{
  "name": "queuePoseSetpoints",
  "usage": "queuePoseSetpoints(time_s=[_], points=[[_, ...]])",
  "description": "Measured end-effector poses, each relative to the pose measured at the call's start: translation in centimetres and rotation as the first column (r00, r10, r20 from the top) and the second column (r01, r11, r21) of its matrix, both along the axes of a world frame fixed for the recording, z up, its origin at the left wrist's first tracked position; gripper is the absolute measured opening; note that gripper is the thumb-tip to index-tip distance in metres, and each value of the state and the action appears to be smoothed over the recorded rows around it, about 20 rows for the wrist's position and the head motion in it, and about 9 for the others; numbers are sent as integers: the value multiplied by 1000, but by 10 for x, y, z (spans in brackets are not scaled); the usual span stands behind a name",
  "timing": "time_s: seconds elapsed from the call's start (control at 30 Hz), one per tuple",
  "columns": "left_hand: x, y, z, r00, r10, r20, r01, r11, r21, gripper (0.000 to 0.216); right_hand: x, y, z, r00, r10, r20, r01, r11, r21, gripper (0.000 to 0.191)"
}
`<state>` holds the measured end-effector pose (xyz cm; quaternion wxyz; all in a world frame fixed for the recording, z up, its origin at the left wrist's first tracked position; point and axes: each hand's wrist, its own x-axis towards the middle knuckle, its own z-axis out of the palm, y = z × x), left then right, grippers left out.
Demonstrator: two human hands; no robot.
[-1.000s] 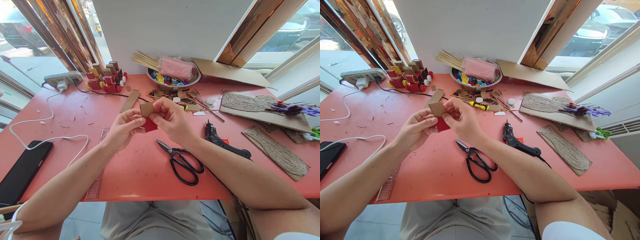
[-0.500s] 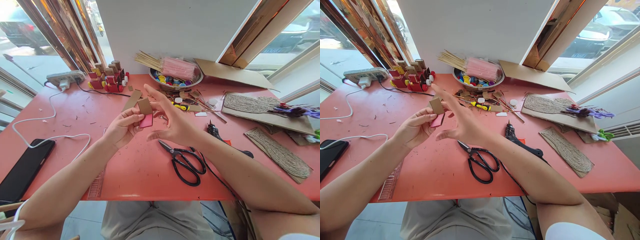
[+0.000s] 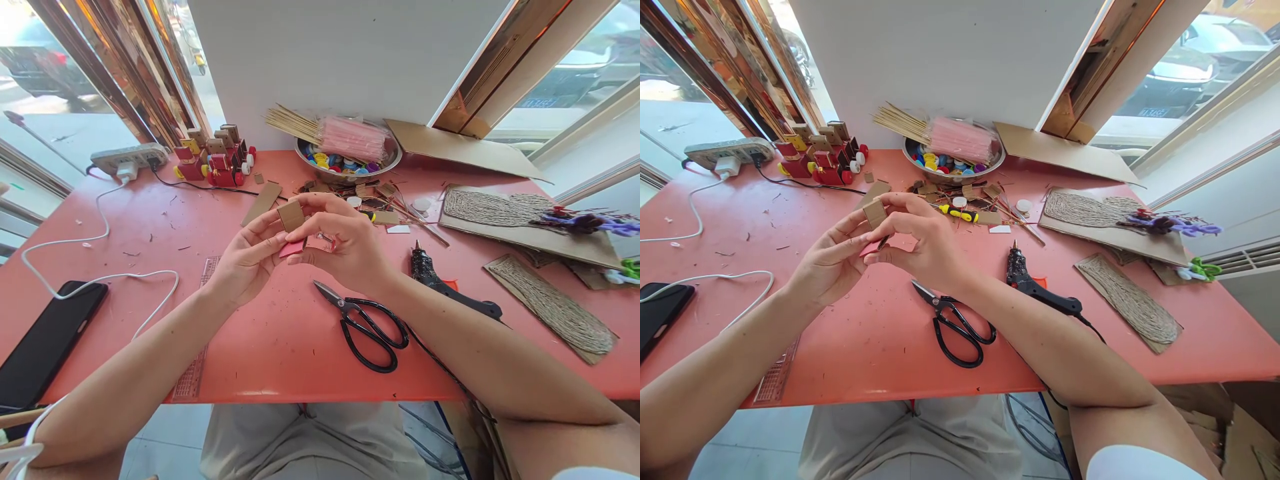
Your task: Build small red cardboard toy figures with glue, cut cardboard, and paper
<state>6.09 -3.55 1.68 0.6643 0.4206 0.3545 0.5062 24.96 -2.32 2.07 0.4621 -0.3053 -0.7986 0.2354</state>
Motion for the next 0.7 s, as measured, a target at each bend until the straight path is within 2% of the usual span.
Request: queuePoseSetpoints(time_s=[0.17,0.3,0.4,0.5,0.7], points=[[3,-3,-3,999,35,6,-35,999,41,36,-1,-3,0,997,-11,-71,10,1000,-16,15],[5,-6,-5,994,26,104,-32,998,57,30,-2,-4,3,988,-45,-147,28,992,-120,25],[8,-9,-5,988,-1,157,-12,997,82,38,-4,-2,3,979,-51,-199,10,979,-205,30],[11,-11,-4,992,17,125,-30,994,101,43,-6,-1,0,975,-56,-217,1,970,-244,29],[9,-11,-2,994,92,66,-100,986,133,45,-7,-5,1,980,-41,-194,15,991,-135,32]])
